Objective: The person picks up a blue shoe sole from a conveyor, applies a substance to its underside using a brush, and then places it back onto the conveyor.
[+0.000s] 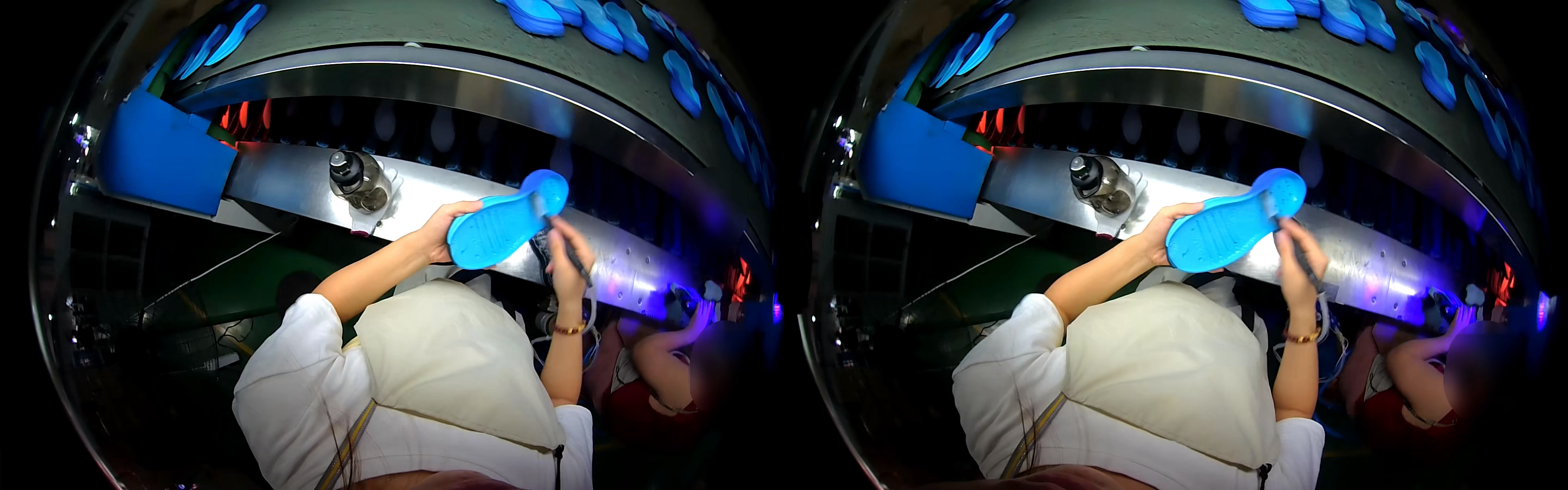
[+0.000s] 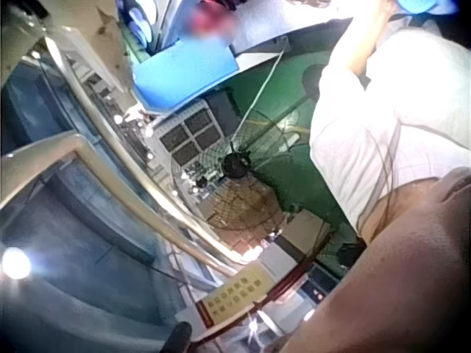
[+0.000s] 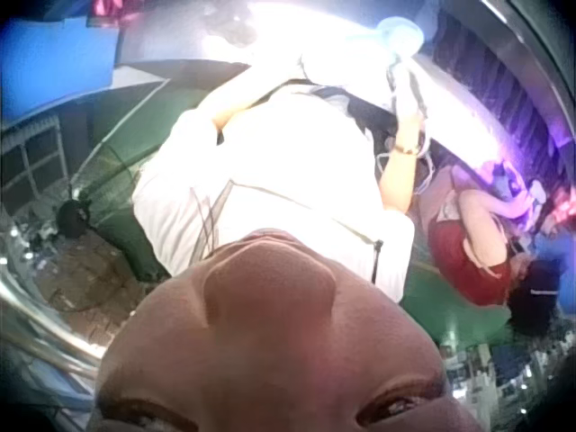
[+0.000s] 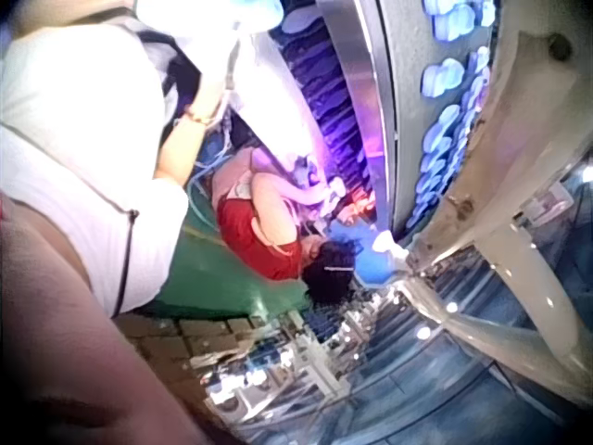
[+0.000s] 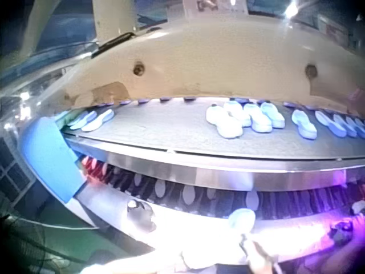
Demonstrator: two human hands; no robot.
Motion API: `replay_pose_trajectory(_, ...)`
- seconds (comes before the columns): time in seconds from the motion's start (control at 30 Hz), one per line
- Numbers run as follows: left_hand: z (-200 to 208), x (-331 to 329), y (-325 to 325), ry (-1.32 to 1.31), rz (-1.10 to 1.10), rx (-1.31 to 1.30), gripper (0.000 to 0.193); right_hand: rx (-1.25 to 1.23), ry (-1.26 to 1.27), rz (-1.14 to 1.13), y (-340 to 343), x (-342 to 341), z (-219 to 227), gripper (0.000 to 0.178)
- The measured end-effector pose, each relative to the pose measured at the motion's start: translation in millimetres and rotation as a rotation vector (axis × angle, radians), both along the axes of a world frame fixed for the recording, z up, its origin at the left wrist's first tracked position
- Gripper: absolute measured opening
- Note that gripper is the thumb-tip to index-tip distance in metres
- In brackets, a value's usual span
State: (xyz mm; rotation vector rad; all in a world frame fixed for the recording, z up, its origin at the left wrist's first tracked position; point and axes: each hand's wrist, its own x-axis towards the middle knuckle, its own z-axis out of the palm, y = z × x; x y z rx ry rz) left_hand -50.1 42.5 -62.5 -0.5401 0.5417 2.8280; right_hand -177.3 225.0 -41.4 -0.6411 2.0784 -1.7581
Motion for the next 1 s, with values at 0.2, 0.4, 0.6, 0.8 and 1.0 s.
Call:
replay_pose_trajectory(0.2, 30.3, 67.7, -58.1, 0.316, 0.283, -0.226, 0.062, -0.686, -0.378, 0.321, 22.2, 5.8, -7.1, 0.023)
replay_pose_trajectory(0.4, 120.0, 57.7, -182.7, 0.777, 0.603, -0.423, 0.070, -0.705, -0.476, 0.196, 32.7, 0.7, -39.4, 0.024)
replay_pose_trajectory(0.6, 114.9, 11.0, -301.0, 0.523, 1.331, 0.146, 0.073, -0.794, -0.653, 0.038, 34.3, 6.3, -43.8, 0.023)
replay_pose_trajectory(0.8, 128.3, -107.1, -182.8, 0.291, 0.746, -0.636, 0.042, -0.806, -0.716, -0.121, 44.3, 2.9, -49.7, 0.025)
replay_pose_trajectory(1.0, 107.2, -223.6, -156.3, 0.425, 0.614, -2.140, 0.040, -0.791, -0.727, -0.245, 56.2, 5.4, -59.9, 0.025)
